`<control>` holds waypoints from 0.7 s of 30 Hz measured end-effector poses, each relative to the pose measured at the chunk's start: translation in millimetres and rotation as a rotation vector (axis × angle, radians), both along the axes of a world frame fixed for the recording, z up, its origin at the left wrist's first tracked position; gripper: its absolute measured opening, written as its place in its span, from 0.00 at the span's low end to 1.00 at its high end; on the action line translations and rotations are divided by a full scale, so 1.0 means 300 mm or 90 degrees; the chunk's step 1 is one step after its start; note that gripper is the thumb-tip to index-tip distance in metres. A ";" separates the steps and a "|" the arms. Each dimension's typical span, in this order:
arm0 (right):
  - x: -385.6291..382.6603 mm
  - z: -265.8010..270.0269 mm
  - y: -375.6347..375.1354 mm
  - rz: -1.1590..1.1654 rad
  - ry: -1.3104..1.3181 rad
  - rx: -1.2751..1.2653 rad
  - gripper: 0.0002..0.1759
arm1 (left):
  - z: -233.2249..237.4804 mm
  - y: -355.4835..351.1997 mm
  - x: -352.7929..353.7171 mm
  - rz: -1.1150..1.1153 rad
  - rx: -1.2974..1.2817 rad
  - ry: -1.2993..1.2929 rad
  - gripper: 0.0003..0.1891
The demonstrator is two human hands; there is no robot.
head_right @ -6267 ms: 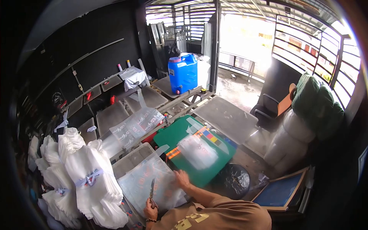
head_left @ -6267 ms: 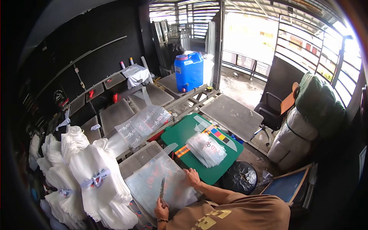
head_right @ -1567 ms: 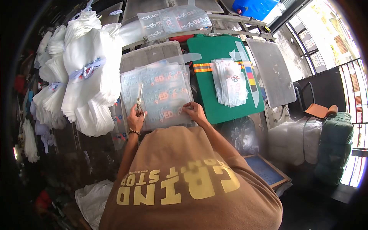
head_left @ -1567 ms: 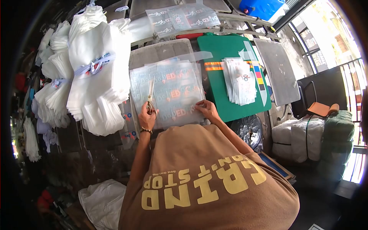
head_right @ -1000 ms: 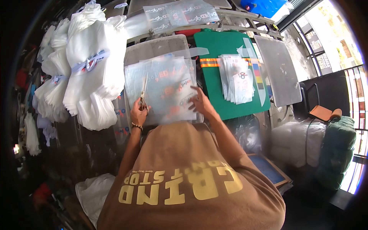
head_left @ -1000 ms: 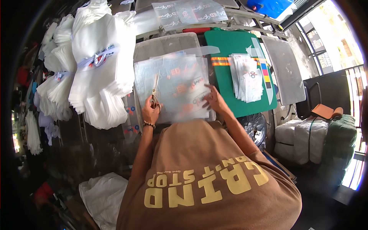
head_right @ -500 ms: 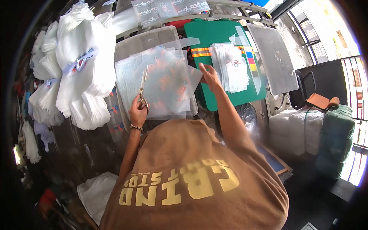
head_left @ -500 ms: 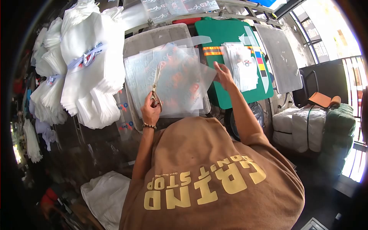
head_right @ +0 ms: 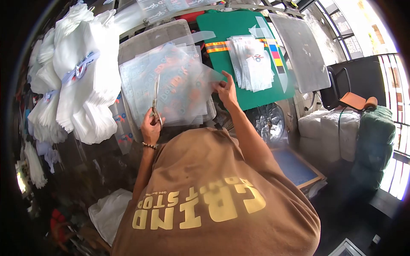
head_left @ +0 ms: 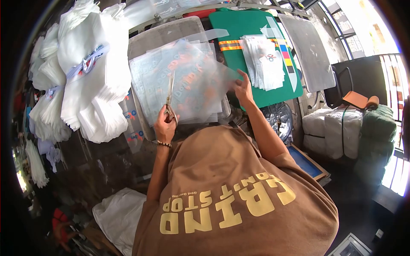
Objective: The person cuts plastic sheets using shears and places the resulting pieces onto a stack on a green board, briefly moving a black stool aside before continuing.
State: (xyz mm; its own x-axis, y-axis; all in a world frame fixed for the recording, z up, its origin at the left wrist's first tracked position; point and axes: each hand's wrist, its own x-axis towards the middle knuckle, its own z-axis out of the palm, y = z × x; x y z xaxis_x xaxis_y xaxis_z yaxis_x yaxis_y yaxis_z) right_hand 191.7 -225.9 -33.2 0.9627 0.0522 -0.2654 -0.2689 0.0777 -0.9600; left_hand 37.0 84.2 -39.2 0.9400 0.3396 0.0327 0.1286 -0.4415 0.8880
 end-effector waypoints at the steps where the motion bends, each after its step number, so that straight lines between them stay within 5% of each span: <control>1: 0.016 0.009 -0.005 -0.034 0.031 0.018 0.43 | -0.001 -0.009 -0.003 0.013 -0.024 -0.036 0.32; 6: -0.039 0.067 0.019 -0.082 0.100 0.094 0.48 | 0.020 -0.021 -0.038 0.004 -0.046 0.006 0.32; 10: -0.091 0.027 0.063 0.014 -0.045 -0.220 0.49 | 0.034 -0.021 -0.072 0.013 -0.038 0.016 0.33; 15: 0.046 -0.016 0.045 -0.082 0.030 0.036 0.24 | 0.064 -0.008 -0.118 0.009 -0.047 0.059 0.33; 21: 0.027 0.006 -0.008 -0.093 0.115 0.262 0.20 | 0.036 0.004 -0.168 0.014 -0.088 0.081 0.33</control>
